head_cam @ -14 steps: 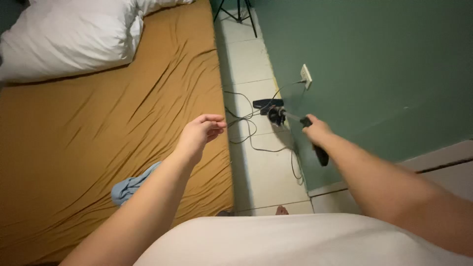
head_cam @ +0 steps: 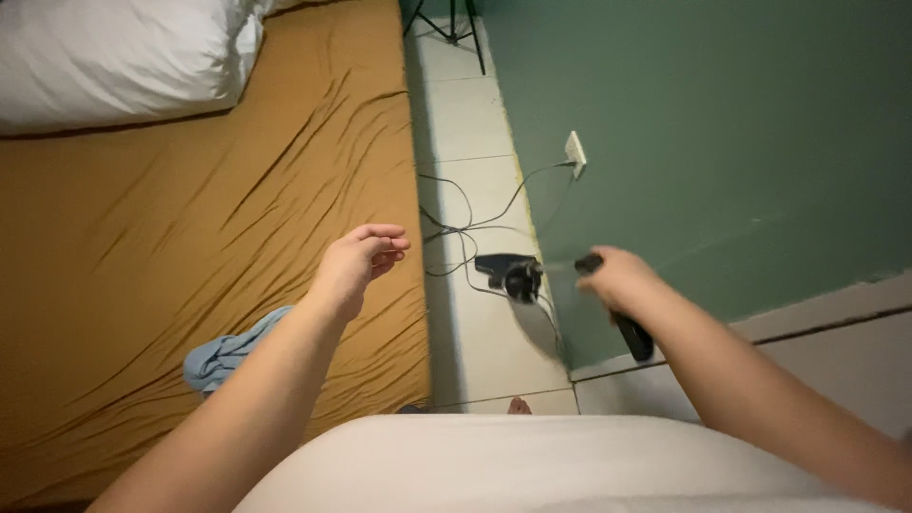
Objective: The person unplugs the power cord of a vacuum cleaner from a wall outlet and wraps the cord around the handle of the vacuum cleaner by hand.
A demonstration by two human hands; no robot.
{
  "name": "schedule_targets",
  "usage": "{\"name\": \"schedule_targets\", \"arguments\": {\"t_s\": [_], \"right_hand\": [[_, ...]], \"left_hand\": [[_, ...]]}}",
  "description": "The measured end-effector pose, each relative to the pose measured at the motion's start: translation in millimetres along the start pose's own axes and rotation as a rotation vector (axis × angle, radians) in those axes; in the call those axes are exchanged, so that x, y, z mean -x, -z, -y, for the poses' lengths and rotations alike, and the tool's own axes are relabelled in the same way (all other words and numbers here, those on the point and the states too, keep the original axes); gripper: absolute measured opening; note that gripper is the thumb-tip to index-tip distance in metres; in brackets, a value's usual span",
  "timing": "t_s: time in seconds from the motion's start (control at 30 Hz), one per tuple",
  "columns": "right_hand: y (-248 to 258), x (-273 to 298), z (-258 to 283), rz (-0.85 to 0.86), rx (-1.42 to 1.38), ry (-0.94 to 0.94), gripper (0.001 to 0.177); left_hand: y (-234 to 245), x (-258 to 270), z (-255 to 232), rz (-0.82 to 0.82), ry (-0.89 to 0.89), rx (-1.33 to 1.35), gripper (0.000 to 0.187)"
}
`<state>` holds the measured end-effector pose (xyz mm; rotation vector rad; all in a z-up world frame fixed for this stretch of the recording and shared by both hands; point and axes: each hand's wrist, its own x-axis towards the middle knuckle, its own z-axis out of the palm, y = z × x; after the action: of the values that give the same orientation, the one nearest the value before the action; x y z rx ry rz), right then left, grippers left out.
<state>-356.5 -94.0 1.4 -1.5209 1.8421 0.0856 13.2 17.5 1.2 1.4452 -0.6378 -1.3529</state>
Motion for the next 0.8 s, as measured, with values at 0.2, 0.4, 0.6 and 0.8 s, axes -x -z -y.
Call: {"name": "schedule_targets", "arguments": {"t_s": [0.2, 0.4, 0.6, 0.8], "right_hand": [[-4, -99, 19, -0.012, 0.129, 0.064, 0.073], [-30, -124, -19, -0.136, 0.273, 0.264, 0.075], [-20, -37, -1, -0.058, 0.089, 0.067, 0.065], [-1, -55, 23, 0.023, -0.026, 0.023, 0.072]], "left_hand": [[-20, -7, -5, 0.064, -0.028, 0.039, 0.026], [-16, 0, -9, 0.06, -0.032, 0.064, 0.028], [-2, 0, -7, 0.032, -0.032, 0.088, 0.027], [-6, -1, -13, 0.057, -0.05, 0.084, 0.027]]}}
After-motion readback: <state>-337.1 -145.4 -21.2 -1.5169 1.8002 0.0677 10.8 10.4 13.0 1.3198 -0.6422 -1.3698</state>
